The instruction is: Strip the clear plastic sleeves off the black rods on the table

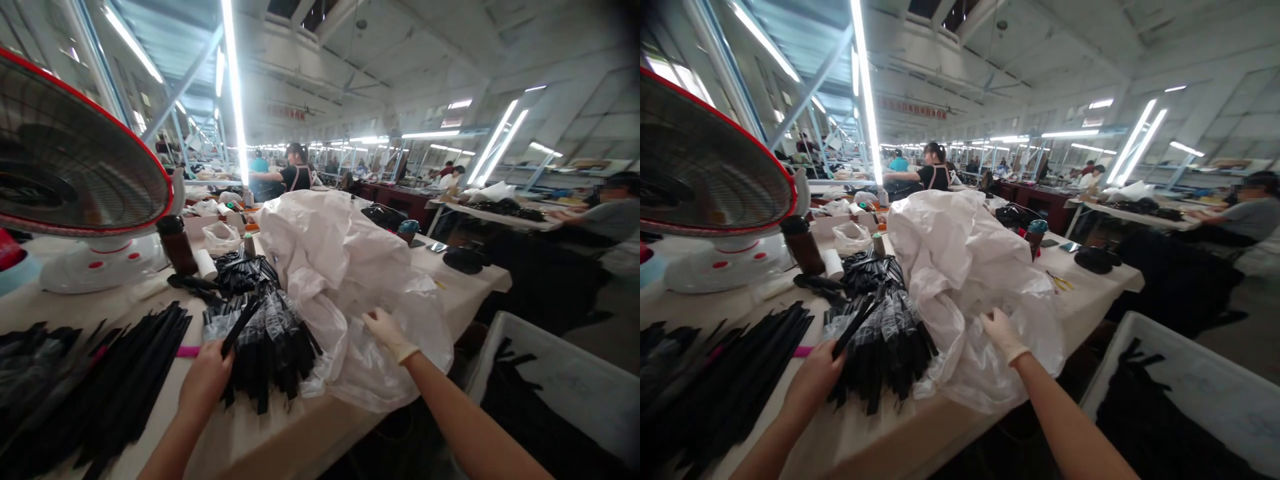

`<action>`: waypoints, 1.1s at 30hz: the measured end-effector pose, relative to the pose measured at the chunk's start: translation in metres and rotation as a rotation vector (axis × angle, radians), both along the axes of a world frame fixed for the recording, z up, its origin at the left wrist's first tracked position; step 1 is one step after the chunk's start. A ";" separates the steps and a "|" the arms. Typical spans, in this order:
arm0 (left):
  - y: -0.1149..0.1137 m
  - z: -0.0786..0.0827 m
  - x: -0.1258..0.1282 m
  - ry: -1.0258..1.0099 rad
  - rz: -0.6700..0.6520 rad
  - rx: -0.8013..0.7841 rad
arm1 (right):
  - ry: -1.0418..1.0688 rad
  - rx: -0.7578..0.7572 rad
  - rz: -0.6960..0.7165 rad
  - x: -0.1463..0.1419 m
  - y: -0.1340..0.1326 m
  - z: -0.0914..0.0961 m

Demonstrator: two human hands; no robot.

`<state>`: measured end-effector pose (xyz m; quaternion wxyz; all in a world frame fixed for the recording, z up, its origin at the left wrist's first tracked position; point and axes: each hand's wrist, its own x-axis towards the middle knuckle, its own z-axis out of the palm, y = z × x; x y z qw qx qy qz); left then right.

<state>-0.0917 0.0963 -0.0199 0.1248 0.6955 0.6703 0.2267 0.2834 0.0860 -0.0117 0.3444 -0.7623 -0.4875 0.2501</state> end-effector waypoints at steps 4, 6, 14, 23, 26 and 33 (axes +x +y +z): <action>0.004 0.000 -0.003 -0.069 0.038 -0.043 | 0.032 -0.110 -0.053 0.007 0.020 -0.020; -0.004 0.005 -0.010 -0.100 0.048 -0.052 | 0.118 -0.122 -0.065 0.001 0.025 -0.023; -0.094 0.022 0.018 -0.845 -0.050 -0.417 | 0.743 -0.163 0.018 -0.032 -0.034 -0.004; -0.133 0.034 0.036 -1.003 -0.037 -0.387 | 1.385 -0.001 0.249 -0.119 -0.070 0.033; -0.142 0.037 0.028 -0.994 0.037 -0.265 | 1.396 0.019 0.259 -0.130 -0.065 0.040; -0.149 0.044 0.026 -0.785 0.042 -0.094 | 1.427 0.086 0.280 -0.138 -0.061 0.036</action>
